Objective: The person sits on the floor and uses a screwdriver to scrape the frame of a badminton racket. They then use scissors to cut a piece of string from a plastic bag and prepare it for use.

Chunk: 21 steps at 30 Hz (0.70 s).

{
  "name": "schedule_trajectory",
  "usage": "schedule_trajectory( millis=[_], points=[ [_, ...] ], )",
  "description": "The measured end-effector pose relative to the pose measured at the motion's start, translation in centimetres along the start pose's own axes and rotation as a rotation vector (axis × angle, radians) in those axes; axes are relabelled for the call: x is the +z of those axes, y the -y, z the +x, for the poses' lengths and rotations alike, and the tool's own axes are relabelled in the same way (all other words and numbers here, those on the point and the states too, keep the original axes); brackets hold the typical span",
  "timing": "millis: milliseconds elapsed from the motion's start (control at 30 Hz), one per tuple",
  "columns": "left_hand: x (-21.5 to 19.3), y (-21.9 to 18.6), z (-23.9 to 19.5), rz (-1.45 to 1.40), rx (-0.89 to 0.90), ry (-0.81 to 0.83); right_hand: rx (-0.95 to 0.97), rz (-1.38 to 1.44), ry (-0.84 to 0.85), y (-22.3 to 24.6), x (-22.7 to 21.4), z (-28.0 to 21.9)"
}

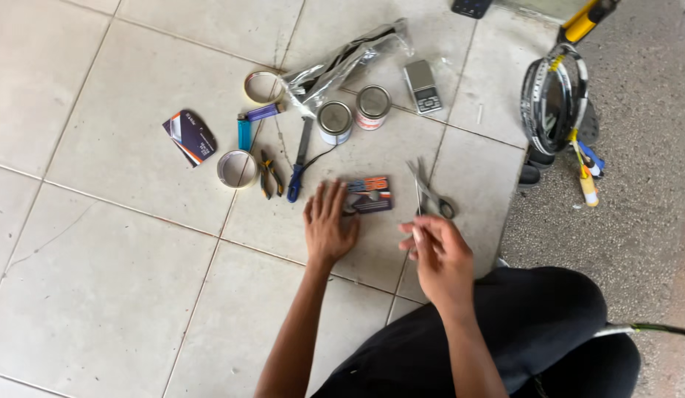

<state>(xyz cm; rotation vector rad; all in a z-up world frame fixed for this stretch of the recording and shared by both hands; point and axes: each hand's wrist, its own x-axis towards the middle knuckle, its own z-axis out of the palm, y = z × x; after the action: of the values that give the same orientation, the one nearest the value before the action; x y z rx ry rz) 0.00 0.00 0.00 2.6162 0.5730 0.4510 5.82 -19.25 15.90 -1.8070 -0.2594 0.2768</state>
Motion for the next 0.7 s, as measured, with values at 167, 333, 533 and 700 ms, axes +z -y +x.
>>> schedule_trajectory(
  millis=[167, 333, 533, 700],
  points=[
    [-1.0, -1.0, 0.7, -0.016, -0.101, 0.074, -0.113, -0.529, -0.072, -11.3, 3.6, 3.0],
    [-0.9, -1.1, 0.7, 0.003, -0.125, 0.092, -0.296, -0.659, -0.148, -14.0, 4.9, 3.2],
    [-0.7, -1.0, 0.9, 0.007, -0.130, 0.082, -0.215, -0.703, -0.107, -13.9, 5.2, 3.1],
    [-1.0, -1.2, 0.8, 0.017, -0.120, 0.062, -0.196, -0.698, -0.082, -13.8, 5.0, 3.0]
  ],
)
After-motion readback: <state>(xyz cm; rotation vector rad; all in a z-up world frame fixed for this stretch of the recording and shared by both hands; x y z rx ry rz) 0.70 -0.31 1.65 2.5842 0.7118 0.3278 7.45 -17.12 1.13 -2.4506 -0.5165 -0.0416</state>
